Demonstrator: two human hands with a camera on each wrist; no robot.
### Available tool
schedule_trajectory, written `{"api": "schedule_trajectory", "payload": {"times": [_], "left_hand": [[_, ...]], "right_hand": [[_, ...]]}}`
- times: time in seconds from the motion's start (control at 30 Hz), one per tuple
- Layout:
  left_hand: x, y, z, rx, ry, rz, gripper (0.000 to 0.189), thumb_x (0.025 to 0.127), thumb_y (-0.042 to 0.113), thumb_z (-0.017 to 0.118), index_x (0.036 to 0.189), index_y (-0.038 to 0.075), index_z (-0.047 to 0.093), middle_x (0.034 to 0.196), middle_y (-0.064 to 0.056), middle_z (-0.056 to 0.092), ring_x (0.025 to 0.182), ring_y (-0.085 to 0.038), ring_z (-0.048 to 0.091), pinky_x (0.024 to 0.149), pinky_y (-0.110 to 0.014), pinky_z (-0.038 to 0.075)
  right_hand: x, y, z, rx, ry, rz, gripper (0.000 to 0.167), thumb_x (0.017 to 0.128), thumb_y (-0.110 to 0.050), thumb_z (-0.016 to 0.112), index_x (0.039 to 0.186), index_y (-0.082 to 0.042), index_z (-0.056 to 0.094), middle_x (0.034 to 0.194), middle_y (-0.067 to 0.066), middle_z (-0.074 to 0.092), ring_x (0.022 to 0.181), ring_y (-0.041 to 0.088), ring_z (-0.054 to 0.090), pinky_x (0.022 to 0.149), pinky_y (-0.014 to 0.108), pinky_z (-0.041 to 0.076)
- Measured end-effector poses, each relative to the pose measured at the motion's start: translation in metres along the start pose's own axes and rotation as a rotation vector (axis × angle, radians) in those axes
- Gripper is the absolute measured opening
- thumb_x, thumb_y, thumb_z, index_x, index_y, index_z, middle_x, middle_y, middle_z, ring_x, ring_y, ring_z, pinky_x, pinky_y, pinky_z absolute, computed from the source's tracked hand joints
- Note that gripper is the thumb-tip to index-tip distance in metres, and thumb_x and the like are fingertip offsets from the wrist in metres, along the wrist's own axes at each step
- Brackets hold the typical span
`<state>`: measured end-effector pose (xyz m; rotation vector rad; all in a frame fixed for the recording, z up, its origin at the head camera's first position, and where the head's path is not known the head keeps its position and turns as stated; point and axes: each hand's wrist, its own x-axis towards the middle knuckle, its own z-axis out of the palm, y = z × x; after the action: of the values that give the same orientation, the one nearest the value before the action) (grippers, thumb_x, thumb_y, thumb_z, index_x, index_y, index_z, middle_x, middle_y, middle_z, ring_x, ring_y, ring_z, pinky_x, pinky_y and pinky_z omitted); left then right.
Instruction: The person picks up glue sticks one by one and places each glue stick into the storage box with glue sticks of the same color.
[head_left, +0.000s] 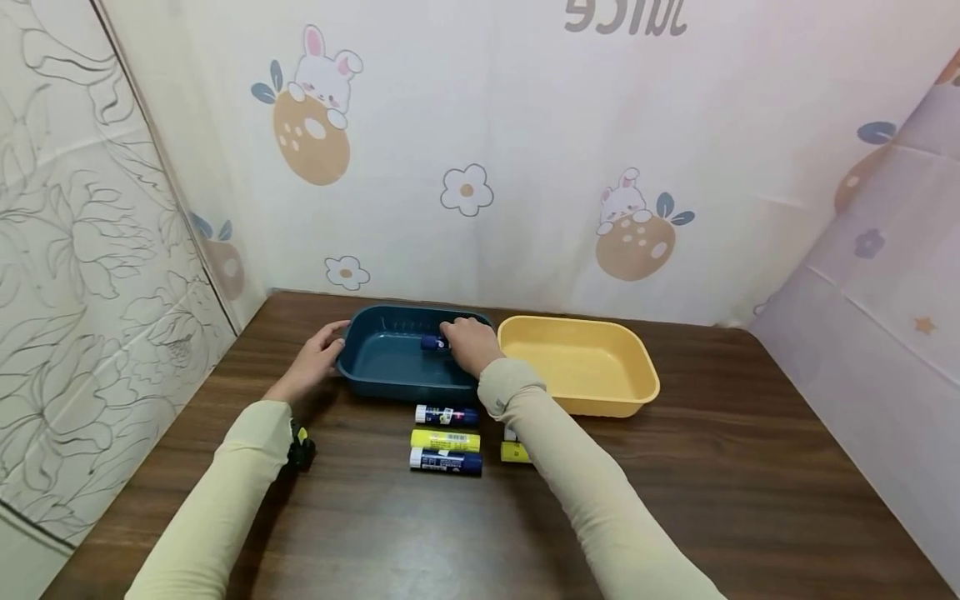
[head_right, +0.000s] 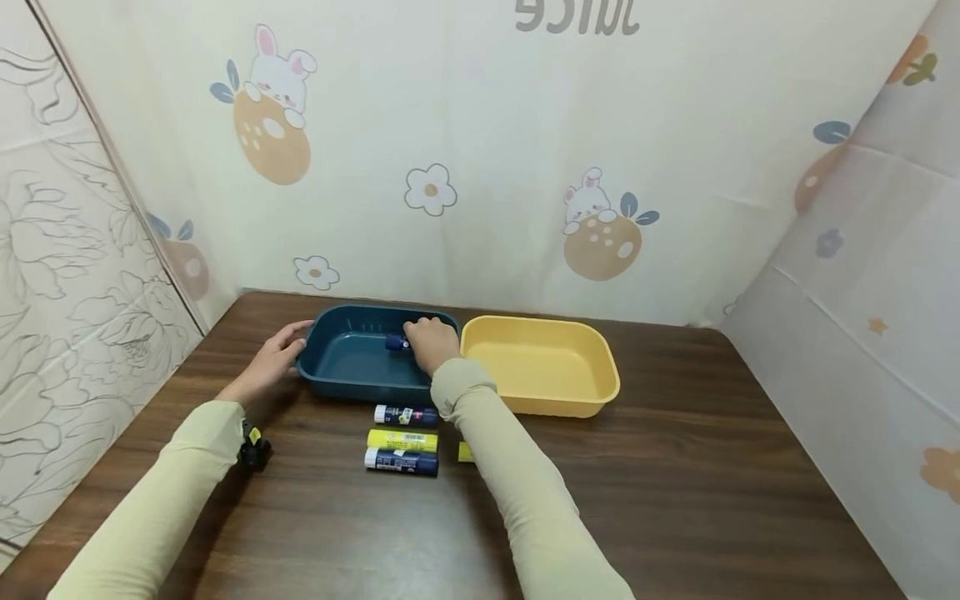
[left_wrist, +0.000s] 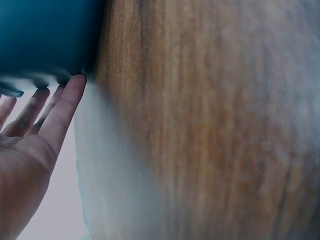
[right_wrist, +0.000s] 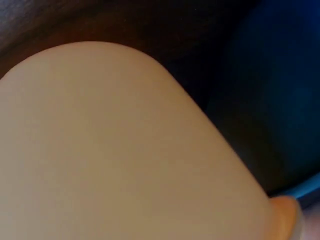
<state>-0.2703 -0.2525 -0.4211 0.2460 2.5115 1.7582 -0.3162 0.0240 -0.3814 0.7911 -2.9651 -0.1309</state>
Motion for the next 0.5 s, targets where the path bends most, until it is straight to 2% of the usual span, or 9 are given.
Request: {"api": "schedule_trajectory", "payload": {"times": [0.2, 0.5], "left_hand": [[0.001, -0.001, 0.001, 0.0, 0.002, -0.002, 0.048, 0.104, 0.015, 0.031, 0.15, 0.002, 0.022, 0.129, -0.032, 0.041, 0.107, -0.041, 0.053, 0.08, -0.043, 0.053], [0.0, -0.001, 0.001, 0.018, 0.017, -0.006, 0.048, 0.104, 0.014, 0.031, 0.15, 0.003, 0.023, 0.127, -0.031, 0.042, 0.104, -0.04, 0.054, 0.079, -0.042, 0.054]], "right_hand": [[0.004, 0.0, 0.007, -0.026, -0.016, 0.023, 0.027, 0.099, -0.011, 0.051, 0.123, -0.014, 0.063, 0.112, 0.007, 0.065, 0.1, 0.021, 0.061, 0.082, 0.035, 0.053], [0.007, -0.003, 0.014, -0.006, -0.015, 0.038, 0.026, 0.097, -0.008, 0.055, 0.121, -0.014, 0.065, 0.109, 0.008, 0.066, 0.096, 0.021, 0.063, 0.079, 0.036, 0.054]]}}
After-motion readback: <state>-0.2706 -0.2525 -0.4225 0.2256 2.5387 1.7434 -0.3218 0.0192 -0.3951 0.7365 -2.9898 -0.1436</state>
